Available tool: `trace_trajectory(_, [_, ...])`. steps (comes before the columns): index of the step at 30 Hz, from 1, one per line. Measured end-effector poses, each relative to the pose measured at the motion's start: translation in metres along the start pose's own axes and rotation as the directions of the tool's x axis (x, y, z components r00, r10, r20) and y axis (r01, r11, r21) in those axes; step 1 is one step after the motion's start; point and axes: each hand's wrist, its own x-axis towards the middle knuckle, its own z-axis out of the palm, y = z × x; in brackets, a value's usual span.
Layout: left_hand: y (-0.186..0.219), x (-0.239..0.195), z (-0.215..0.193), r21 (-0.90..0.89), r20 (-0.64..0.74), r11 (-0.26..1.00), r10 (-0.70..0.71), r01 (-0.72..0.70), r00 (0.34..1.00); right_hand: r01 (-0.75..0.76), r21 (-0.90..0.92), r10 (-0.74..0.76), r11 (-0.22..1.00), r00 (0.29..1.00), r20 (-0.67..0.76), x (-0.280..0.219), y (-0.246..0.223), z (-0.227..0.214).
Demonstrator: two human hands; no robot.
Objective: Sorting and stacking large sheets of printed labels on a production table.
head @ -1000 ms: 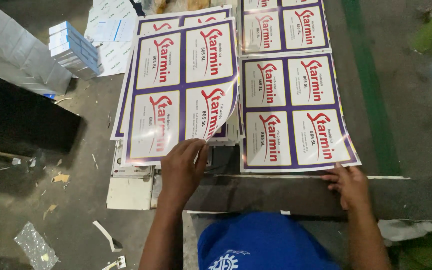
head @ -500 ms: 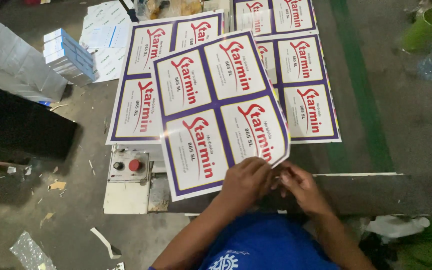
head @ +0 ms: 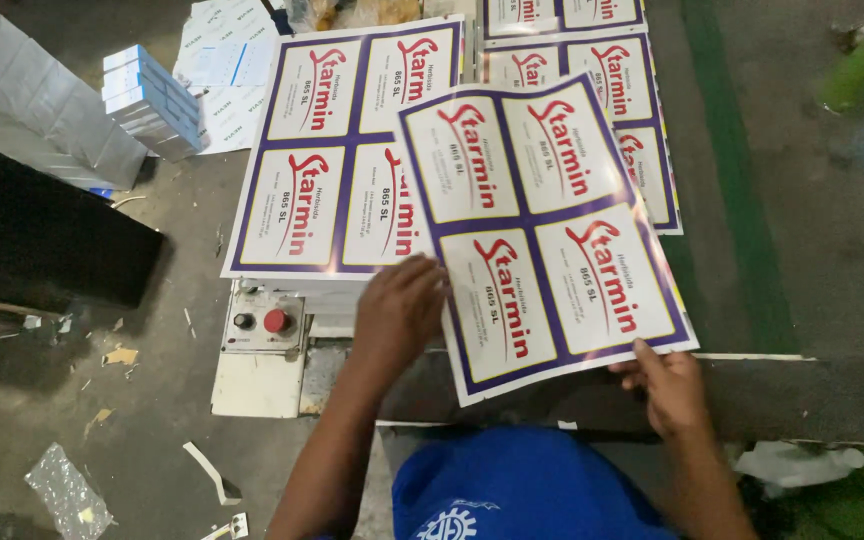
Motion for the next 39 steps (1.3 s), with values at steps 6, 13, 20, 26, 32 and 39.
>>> trace_trajectory(6, [-0.037,0.025,-0.045,0.098,0.107,0.994,0.037,-0.047,0.994,-0.038,-0.044,0.032,0.998,0.99,-0.138,-0.007,0.022,-0.061])
trace_trajectory(13, [-0.056,0.035,-0.053,0.079,0.234,0.997,0.003,-0.022,0.972,-0.235,-0.069,0.204,0.969,0.929,-0.308,-0.027,0.019,-0.085])
trace_trajectory(20, [-0.049,0.043,-0.076,0.013,0.13,0.981,-0.191,0.191,0.973,-0.195,-0.102,0.16,0.975,0.947,-0.279,-0.041,0.023,-0.093])
trace_trajectory(26, [-0.046,0.042,-0.088,-0.056,-0.148,0.967,-0.255,0.25,0.955,-0.217,-0.167,0.175,0.962,0.955,-0.238,-0.035,0.033,-0.09])
trace_trajectory(32, [-0.042,0.038,-0.101,-0.183,-0.296,0.965,-0.237,0.189,0.925,-0.186,-0.181,0.152,0.966,0.971,-0.185,-0.014,0.029,-0.071])
trace_trajectory(39, [-0.052,0.032,-0.093,-0.175,-0.416,0.967,-0.243,0.184,0.877,-0.134,-0.215,0.096,0.967,0.979,-0.178,0.012,-0.016,-0.028])
